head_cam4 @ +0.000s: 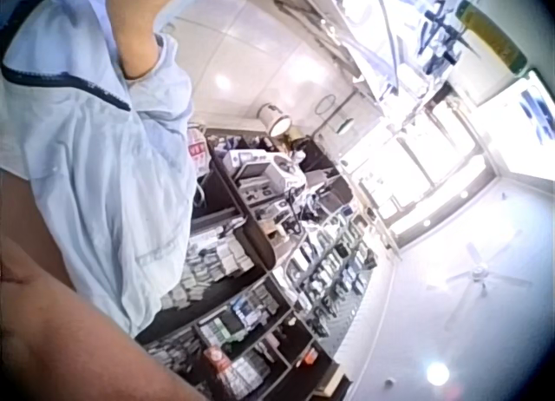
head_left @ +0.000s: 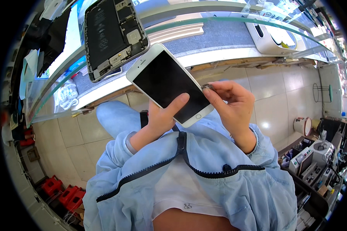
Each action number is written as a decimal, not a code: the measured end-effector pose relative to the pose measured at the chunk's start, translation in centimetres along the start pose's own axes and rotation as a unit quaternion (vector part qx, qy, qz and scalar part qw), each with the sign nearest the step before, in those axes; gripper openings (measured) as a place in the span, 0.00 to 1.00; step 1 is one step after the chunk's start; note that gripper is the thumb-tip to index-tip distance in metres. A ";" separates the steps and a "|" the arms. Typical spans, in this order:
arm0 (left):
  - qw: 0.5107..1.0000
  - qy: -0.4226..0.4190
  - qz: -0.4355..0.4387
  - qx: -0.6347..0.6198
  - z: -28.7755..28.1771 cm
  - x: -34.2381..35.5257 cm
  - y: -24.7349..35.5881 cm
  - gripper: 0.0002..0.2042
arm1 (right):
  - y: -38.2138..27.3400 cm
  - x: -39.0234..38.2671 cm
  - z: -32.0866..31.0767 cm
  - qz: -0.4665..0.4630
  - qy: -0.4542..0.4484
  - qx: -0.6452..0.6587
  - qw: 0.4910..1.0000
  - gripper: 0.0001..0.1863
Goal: The person disassembles a white iPhone, removes the screen assembly, and then reassembles the device. After reassembly, the person powers on the phone, unlocks it, and tests the camera app by switching between front and rear cameras.
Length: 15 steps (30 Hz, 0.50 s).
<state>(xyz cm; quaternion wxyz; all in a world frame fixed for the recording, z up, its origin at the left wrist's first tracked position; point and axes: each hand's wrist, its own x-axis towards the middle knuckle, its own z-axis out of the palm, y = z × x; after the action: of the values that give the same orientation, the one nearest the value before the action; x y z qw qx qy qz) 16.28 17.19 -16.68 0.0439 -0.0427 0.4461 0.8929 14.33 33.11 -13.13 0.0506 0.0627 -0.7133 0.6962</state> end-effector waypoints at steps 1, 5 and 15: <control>1.000 0.006 0.016 0.017 0.1 -0.1 -0.2 0.18 | -0.1 0.1 0.0 -0.018 -0.003 -0.029 0.999 0.08; 0.997 0.016 0.057 0.059 1.2 -0.7 0.1 0.18 | 0.0 0.2 0.2 -0.064 -0.002 -0.078 0.995 0.08; 0.996 -0.007 0.055 0.067 1.4 -0.5 0.4 0.19 | 1.3 1.3 -0.6 0.210 -0.056 0.292 0.932 0.07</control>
<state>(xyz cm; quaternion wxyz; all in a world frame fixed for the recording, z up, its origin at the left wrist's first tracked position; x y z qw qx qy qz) 16.67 18.01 -15.49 0.0004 -0.0088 0.5063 0.8623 12.88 33.74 -14.15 -0.1570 -0.0375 -0.4774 0.8637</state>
